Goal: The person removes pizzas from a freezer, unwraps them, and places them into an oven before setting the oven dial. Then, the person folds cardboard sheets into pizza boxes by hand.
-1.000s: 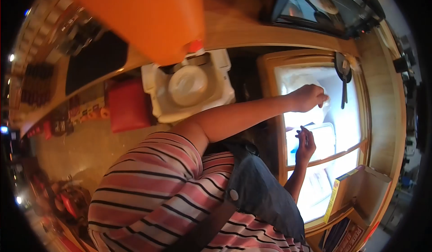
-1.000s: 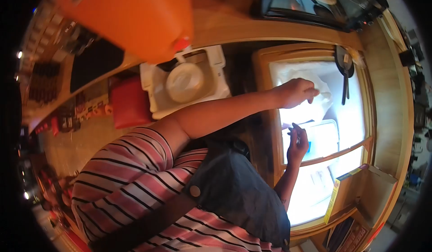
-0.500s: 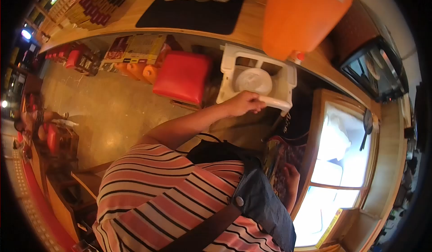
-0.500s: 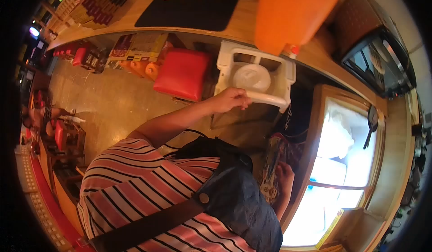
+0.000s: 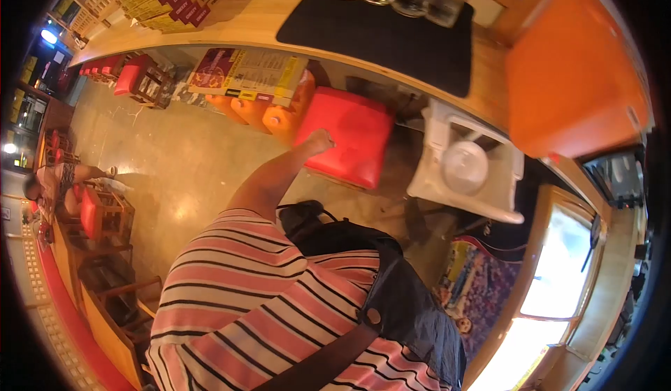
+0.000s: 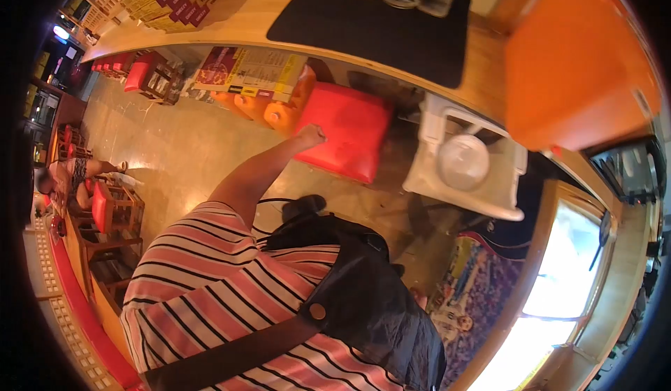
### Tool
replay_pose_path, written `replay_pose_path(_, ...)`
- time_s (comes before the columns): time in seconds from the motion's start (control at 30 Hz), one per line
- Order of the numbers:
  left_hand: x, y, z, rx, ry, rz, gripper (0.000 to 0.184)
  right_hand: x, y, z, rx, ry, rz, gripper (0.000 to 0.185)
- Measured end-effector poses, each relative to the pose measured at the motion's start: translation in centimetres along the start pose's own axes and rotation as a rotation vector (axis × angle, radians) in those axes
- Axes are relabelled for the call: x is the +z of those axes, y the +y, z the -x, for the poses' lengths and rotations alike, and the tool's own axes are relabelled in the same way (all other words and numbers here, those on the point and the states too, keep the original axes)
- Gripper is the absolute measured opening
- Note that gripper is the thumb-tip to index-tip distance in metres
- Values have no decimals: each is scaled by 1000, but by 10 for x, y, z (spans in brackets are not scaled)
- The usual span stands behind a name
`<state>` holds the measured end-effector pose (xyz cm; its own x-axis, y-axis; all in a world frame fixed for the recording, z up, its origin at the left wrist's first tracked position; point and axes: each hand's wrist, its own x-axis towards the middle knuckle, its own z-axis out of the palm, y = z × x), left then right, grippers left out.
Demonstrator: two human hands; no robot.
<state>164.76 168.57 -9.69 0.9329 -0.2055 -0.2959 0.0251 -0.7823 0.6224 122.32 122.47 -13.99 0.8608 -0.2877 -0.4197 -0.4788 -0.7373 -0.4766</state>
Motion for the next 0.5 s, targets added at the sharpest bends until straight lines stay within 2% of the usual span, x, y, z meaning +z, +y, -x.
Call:
replay_pose_path(0.07,-29,-55,-8,64,-144,-321,42,41,-42,0,109,-73,-81,28)
replay_pose_path(0.17,-54,-154,-7,123,-139,-394,35,85,-99,6,221,-162,-193,27)
replay_pose_path(0.23,-91,-196,15,-35,-329,-371,35,103,-136,10,267,-178,-302,27)
replay_pose_path(0.3,-112,-241,41,-125,-377,-418,35,114,-171,12,297,-158,-436,26)
replay_pose_path(0.4,-135,-305,58,-76,-500,-469,35,131,-212,16,309,-95,-667,26)
replay_pose_path(0.47,-120,-358,60,213,-718,-844,28,146,-236,19,318,-27,-757,25)
replay_pose_path(0.5,-133,-350,70,218,-715,-843,28,152,-250,19,328,12,-762,24)
